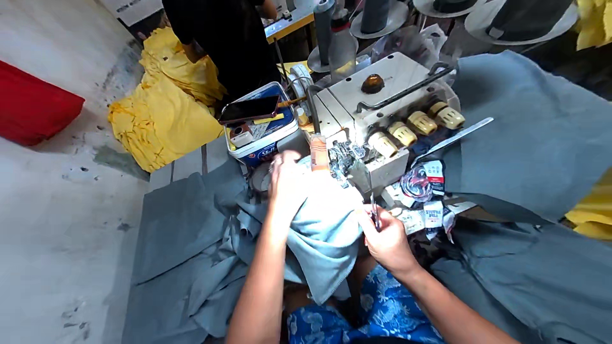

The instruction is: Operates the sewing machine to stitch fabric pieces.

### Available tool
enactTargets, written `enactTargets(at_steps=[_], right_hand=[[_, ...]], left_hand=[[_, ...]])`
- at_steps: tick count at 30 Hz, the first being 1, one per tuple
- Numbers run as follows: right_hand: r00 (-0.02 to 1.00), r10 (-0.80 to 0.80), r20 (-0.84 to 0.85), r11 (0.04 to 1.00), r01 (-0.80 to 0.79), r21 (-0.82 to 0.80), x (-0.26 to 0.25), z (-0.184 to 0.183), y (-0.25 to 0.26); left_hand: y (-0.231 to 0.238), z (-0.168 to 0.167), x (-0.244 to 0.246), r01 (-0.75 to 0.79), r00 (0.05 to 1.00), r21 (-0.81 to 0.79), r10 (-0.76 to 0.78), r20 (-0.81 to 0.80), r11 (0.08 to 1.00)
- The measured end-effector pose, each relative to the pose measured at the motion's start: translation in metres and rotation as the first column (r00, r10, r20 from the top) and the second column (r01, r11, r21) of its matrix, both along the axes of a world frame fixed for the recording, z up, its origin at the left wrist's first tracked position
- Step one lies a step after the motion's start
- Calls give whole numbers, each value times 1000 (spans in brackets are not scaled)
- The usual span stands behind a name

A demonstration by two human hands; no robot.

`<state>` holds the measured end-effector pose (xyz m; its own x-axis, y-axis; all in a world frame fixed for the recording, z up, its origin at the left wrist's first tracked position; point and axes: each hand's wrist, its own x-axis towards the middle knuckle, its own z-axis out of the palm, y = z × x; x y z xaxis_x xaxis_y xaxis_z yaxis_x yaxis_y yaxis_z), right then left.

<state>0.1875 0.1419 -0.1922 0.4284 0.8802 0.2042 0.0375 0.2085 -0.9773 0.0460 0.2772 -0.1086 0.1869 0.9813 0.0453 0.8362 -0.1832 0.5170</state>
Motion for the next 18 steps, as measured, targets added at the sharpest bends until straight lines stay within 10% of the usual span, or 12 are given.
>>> enactTargets(at_steps=[6,11,18], right_hand=[[956,268,-120,945,-285,-161,25,1,-6],[979,202,-22,967,-203,-152,9,8,-13],[974,1,227,999,8,-42,29,-21,-48]], left_hand=[[-71,-22,-83,202,976,-406,-148,160,891],[-104,5,-80,128,948,311,-23,-319,942],[-113,-49,-83,192,953,152,-148,-264,969]])
